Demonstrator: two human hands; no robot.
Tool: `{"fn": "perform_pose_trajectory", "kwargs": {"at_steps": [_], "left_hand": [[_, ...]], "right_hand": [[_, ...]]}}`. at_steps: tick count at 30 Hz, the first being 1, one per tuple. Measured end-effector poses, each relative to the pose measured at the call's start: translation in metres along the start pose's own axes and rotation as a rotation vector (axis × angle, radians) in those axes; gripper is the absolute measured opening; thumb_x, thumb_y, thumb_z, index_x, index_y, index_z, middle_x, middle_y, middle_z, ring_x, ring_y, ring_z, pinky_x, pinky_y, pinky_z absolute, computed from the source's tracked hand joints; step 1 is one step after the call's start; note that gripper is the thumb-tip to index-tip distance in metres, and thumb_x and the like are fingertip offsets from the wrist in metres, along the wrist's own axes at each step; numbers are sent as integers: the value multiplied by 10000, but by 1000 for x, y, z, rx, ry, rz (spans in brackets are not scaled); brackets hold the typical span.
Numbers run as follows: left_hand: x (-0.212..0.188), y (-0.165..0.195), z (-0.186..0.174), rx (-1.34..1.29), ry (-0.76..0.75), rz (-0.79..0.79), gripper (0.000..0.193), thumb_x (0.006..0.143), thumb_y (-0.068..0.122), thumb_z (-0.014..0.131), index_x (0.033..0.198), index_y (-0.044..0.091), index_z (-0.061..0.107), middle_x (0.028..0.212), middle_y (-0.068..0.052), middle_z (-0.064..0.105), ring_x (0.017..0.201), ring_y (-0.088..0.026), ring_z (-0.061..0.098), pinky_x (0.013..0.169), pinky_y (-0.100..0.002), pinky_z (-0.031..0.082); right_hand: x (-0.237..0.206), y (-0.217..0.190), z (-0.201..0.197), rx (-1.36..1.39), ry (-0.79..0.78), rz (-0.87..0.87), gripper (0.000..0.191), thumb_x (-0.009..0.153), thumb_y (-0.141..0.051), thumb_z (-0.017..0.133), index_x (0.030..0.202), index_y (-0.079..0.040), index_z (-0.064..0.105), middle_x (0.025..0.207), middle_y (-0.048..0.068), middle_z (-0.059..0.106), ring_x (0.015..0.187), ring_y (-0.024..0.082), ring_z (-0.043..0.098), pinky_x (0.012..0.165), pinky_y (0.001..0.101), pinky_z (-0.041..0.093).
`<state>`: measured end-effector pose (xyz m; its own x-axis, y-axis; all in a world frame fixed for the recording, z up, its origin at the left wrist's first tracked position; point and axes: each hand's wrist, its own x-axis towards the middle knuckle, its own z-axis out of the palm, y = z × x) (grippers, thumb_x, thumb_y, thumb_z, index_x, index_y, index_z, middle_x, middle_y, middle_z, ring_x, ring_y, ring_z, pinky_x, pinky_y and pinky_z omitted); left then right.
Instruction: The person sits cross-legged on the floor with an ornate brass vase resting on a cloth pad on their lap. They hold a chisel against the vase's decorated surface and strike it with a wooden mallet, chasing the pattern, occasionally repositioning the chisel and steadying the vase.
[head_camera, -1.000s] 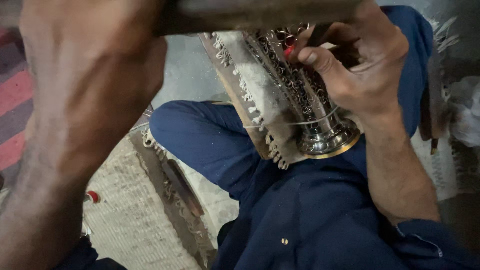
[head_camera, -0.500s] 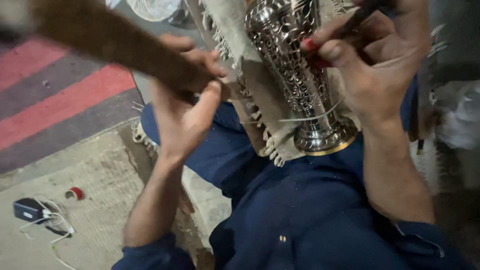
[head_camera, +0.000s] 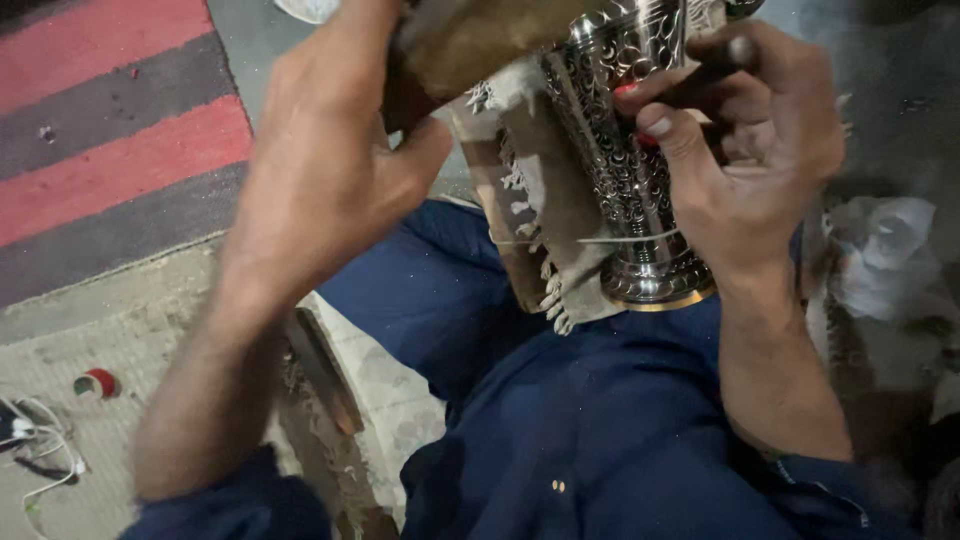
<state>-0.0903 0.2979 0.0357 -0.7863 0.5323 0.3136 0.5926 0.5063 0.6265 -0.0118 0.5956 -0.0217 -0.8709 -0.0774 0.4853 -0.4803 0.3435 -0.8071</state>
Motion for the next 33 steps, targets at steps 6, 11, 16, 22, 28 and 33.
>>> {"fn": "perform_pose_trajectory", "kwargs": {"at_steps": [6, 11, 16, 22, 28, 33], "left_hand": [[10, 7, -24, 239, -37, 271, 349, 930, 9, 720, 1231, -36, 549, 1040, -243, 635, 1007, -441, 621, 857, -546, 483], [14, 3, -35, 432, -50, 335, 351, 913, -51, 620, 1250, 48, 625, 939, -138, 653, 845, -317, 674, 718, -430, 510], [12, 0, -35, 509, -79, 235, 153, 990, 58, 686, 1141, 56, 664, 824, -73, 641, 692, -230, 645, 628, -395, 512], [3, -5, -40, 762, 32, 332, 271, 888, 24, 679, 1149, 96, 684, 802, -76, 632, 703, -233, 647, 652, -381, 493], [-8, -11, -38, 475, 6, 320, 252, 932, 36, 725, 1163, -4, 633, 909, -157, 636, 800, -323, 638, 757, -448, 503], [-5, -12, -29, 313, -20, 259, 197, 978, 23, 685, 1162, -16, 627, 850, -128, 628, 737, -277, 630, 743, -451, 511]], "right_hand": [[1, -2, 4, -53, 4, -15, 303, 1226, 118, 615, 1406, 17, 393, 1211, 160, 647, 1132, 216, 737, 1020, 283, 676], [8, -11, 7, -165, 7, -61, 315, 1149, 100, 676, 1359, 42, 449, 1125, 209, 709, 1018, 230, 744, 908, 287, 666], [9, -13, 11, -325, -6, -85, 211, 1115, 141, 657, 1255, 74, 514, 1071, 273, 720, 951, 298, 768, 850, 360, 686], [11, -4, 1, -198, -20, -89, 348, 1240, 167, 603, 1421, -31, 380, 1218, 179, 661, 1072, 227, 753, 944, 285, 658], [13, 1, -4, -158, -106, -107, 395, 1167, 225, 555, 1417, -21, 374, 1221, 168, 596, 1058, 272, 729, 936, 330, 684], [15, 5, -2, -174, -111, -201, 385, 1206, 214, 593, 1432, -26, 393, 1261, 192, 578, 1110, 264, 733, 982, 325, 692]]}}
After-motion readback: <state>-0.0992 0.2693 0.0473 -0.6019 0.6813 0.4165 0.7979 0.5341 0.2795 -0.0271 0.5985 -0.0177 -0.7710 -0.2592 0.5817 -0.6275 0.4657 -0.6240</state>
